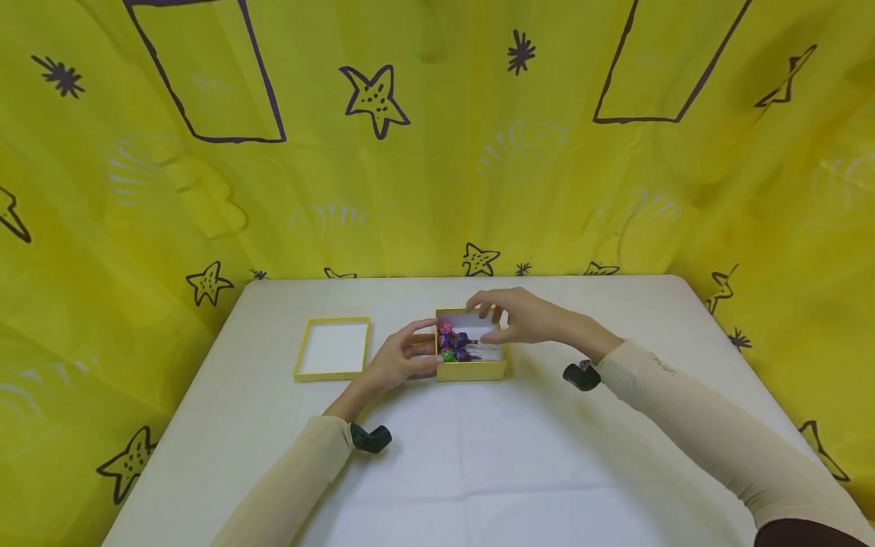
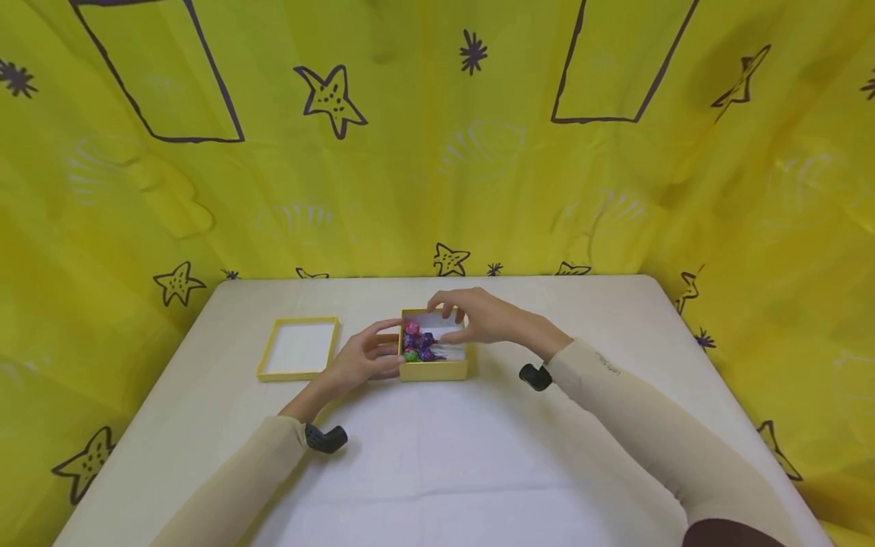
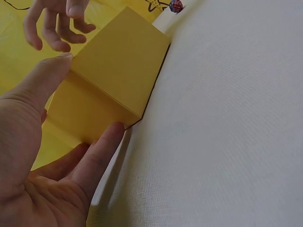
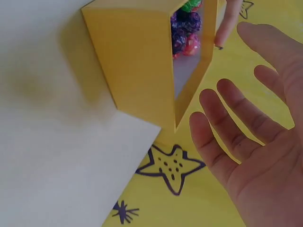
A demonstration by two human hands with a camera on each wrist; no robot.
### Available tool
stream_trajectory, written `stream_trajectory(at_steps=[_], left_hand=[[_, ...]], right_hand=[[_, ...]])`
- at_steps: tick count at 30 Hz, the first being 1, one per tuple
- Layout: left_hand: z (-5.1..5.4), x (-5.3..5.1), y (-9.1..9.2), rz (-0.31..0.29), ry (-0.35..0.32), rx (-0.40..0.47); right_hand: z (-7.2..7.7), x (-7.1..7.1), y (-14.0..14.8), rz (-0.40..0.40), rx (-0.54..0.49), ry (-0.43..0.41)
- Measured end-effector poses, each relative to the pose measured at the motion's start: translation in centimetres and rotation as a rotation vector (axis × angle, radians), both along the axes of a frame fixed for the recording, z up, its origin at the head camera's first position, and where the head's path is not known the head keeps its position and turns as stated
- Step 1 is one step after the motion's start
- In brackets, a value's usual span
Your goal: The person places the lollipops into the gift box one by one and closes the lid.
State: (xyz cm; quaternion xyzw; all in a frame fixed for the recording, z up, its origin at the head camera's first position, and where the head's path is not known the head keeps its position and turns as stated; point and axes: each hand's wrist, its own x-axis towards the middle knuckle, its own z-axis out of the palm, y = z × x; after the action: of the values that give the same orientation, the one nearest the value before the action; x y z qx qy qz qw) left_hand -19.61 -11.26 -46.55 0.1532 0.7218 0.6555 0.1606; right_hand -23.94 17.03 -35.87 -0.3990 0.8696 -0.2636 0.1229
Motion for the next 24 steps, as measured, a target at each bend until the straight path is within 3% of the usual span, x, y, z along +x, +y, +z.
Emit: stream_trajectory(at_steps=[11,24], left_hand=[[0.0,0.0,-0.1,-0.006,0.001,0.007],[0.1,0.0,-0.1,-0.008,0.017,-0.013]], right_hand=[[0.3,0.9,4.4,-0.089,-0.036,0.042],[-1.4,2.3,9.6,-0.171,-0.049,0.073]])
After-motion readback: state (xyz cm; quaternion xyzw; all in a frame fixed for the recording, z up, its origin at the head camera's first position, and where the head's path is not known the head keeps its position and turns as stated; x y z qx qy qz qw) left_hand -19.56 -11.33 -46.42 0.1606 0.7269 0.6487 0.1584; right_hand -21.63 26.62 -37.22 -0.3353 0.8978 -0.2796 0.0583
